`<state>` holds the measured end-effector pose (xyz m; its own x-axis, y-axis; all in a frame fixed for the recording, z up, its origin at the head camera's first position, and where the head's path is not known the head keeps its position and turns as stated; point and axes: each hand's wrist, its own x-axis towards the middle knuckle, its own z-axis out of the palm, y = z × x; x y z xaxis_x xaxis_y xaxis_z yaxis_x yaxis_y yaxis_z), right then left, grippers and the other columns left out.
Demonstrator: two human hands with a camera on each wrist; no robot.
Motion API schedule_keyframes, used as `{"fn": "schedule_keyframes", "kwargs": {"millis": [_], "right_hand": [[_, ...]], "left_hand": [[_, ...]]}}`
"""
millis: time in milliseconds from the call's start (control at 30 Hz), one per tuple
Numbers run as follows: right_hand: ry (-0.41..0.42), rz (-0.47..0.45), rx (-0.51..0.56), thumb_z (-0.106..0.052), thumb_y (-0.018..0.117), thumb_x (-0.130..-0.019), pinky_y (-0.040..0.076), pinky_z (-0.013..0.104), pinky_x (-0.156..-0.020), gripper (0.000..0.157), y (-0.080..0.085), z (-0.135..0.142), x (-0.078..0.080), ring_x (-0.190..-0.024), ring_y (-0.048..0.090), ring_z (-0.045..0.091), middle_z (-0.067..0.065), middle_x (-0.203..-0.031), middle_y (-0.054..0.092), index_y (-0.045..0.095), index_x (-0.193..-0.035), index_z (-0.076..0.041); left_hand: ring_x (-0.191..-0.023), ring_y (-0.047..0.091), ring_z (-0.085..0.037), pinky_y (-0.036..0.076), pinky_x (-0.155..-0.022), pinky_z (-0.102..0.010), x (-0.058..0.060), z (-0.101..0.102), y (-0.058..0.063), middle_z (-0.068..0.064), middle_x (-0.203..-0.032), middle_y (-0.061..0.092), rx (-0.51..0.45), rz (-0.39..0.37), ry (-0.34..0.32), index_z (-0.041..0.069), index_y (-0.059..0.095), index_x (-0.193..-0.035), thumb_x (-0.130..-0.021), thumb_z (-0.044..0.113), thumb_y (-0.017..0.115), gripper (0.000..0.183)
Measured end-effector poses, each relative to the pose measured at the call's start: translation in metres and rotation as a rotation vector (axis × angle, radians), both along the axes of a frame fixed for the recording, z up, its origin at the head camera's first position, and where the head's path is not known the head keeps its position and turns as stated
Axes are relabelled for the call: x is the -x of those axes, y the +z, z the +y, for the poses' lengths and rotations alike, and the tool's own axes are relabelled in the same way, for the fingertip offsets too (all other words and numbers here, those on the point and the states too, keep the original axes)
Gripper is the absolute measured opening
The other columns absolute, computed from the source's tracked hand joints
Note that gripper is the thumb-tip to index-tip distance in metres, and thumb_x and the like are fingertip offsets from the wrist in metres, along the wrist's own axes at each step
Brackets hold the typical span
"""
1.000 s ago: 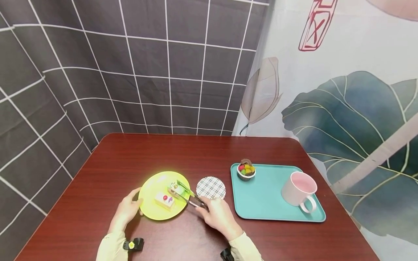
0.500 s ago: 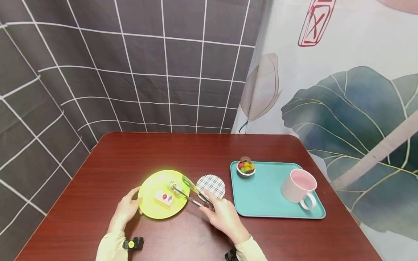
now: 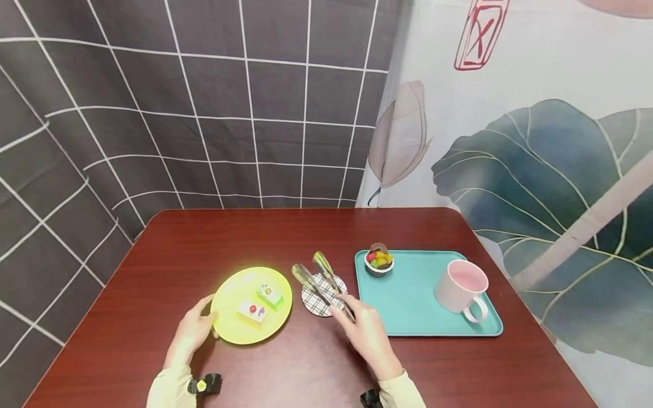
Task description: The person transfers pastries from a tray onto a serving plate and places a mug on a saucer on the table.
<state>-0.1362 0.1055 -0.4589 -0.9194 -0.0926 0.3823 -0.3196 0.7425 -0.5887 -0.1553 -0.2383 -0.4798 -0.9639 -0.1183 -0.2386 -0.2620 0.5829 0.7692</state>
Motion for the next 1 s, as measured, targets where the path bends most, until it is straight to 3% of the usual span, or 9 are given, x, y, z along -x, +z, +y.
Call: {"fn": "schedule_keyframes", "kwargs": {"millis": [133, 267, 400, 500, 600, 800, 1000], "right_hand": [[-0.072, 0.023, 0.061, -0.018, 0.054, -0.099, 0.053, 0.041, -0.085, 0.025, 0.001, 0.014, 0.0, -0.102, 0.07, 0.026, 0.01, -0.109, 0.073, 0.07, -0.115, -0.008], [-0.173, 0.025, 0.128, -0.014, 0.057, -0.097, 0.053, 0.043, -0.086, 0.026, 0.003, 0.03, -0.001, -0.104, 0.069, 0.029, 0.012, -0.113, 0.072, 0.07, -0.119, -0.009], [-0.293, 0.066, 0.178, -0.014, 0.068, -0.089, 0.053, 0.033, -0.07, 0.027, 0.003, 0.047, -0.002, -0.084, 0.07, 0.02, 0.012, -0.1, 0.075, 0.072, -0.116, -0.01], [-0.365, 0.132, 0.181, -0.013, 0.076, -0.082, 0.046, 0.024, -0.057, 0.029, 0.003, 0.06, -0.001, -0.067, 0.061, 0.012, 0.013, -0.088, 0.075, 0.074, -0.111, -0.009], [-0.406, 0.162, 0.167, -0.013, 0.078, -0.079, 0.041, 0.02, -0.054, 0.031, 0.001, 0.07, -0.001, -0.06, 0.056, 0.007, 0.013, -0.081, 0.075, 0.075, -0.11, -0.008], [-0.45, 0.098, 0.179, -0.016, 0.078, -0.08, 0.035, 0.022, -0.05, 0.034, -0.002, 0.085, -0.002, -0.053, 0.041, -0.003, 0.009, -0.071, 0.069, 0.073, -0.112, -0.007], [-0.466, 0.025, 0.148, -0.018, 0.079, -0.079, 0.033, 0.024, -0.051, 0.035, -0.008, 0.095, 0.004, -0.053, 0.04, 0.0, 0.008, -0.068, 0.067, 0.073, -0.112, -0.007]], "left_hand": [[-0.057, 0.058, -0.011, 0.038, -0.073, -0.028, -0.001, 0.0, 0.001, -0.001, -0.06, 0.063, 0.009, 0.004, -0.004, 0.002, 0.036, -0.144, -0.096, 0.013, 0.048, 0.051], [-0.056, 0.058, -0.011, 0.038, -0.074, -0.028, -0.003, 0.0, 0.001, 0.0, -0.06, 0.063, 0.019, 0.005, 0.0, 0.001, 0.037, -0.144, -0.096, 0.013, 0.048, 0.051], [-0.056, 0.058, -0.011, 0.038, -0.073, -0.028, -0.004, 0.001, 0.004, 0.0, -0.059, 0.063, 0.033, 0.001, 0.0, 0.001, 0.038, -0.143, -0.096, 0.014, 0.048, 0.05], [-0.057, 0.058, -0.011, 0.038, -0.073, -0.029, -0.003, 0.002, 0.006, 0.0, -0.059, 0.063, 0.042, 0.004, -0.007, 0.001, 0.038, -0.143, -0.097, 0.015, 0.049, 0.049], [-0.058, 0.057, -0.011, 0.037, -0.073, -0.029, -0.003, 0.002, 0.007, 0.0, -0.059, 0.063, 0.05, -0.003, -0.008, 0.002, 0.038, -0.143, -0.097, 0.015, 0.049, 0.049], [-0.057, 0.056, -0.011, 0.037, -0.07, -0.029, -0.003, 0.002, 0.006, 0.0, -0.059, 0.063, 0.053, -0.003, -0.004, 0.002, 0.038, -0.143, -0.098, 0.015, 0.049, 0.049], [-0.056, 0.056, -0.011, 0.037, -0.07, -0.028, -0.002, 0.002, 0.005, 0.001, -0.06, 0.063, 0.035, -0.002, -0.003, 0.002, 0.037, -0.144, -0.097, 0.015, 0.048, 0.05]]}}
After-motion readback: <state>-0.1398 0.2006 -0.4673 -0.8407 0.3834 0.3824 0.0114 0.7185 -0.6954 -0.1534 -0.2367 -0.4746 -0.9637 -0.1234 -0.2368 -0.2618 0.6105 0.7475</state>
